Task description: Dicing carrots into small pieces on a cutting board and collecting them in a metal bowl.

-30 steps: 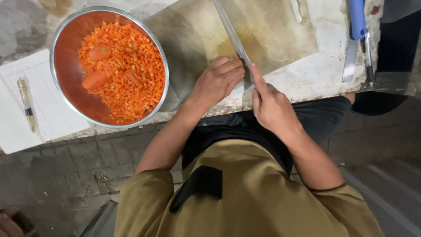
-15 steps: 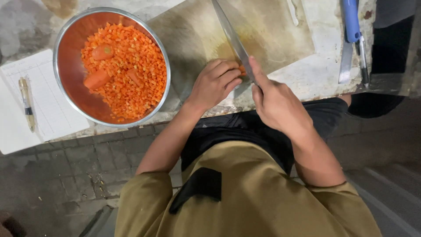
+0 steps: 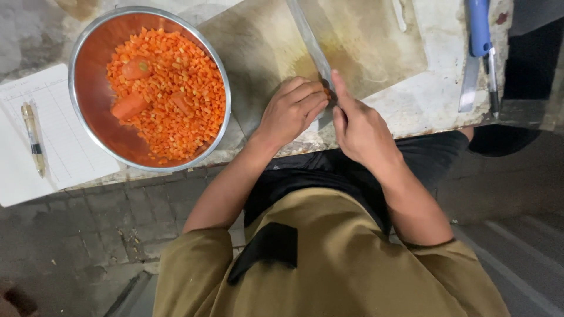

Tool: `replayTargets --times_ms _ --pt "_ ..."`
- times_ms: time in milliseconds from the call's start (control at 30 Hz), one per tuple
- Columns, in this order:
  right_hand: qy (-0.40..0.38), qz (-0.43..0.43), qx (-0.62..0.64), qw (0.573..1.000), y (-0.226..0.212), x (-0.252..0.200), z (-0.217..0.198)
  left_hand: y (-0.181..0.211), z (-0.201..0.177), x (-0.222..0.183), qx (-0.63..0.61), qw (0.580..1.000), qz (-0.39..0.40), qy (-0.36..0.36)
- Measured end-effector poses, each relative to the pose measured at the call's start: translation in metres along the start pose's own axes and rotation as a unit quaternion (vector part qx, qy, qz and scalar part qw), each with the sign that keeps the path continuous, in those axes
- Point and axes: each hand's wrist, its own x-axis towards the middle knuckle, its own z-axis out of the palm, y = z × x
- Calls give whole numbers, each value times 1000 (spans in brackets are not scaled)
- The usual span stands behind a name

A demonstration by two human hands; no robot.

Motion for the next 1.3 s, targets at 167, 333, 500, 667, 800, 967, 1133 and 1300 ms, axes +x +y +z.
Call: replayTargets --times_ms 167,333,500,667,800,967,1133,1300 --pt "-26 -2 8 1000 -30 0 -35 6 -6 0 -9 1000 -5 20" --pt "-53 42 -30 997 -44 -14 -37 -1 -4 -15 -12 999 -33 9" --pt "-23 32 -69 997 -19 -18 2 -2 -4 -7 6 1000 -21 16" --pt "22 10 -91 996 -5 -10 15 -1 -4 -7 -2 1000 -19 15" --pt "-4 -1 -9 1000 -13 7 -10 3 -8 2 -4 1000 -15 16" --pt "-42 16 -1 999 -34 2 -34 1 -5 -3 9 999 -33 19" --pt "-35 30 -28 999 -26 -10 -12 8 -10 4 -7 999 -41 23" --pt "2 13 -45 999 -9 -3 14 -5 1 -6 -16 999 -45 18"
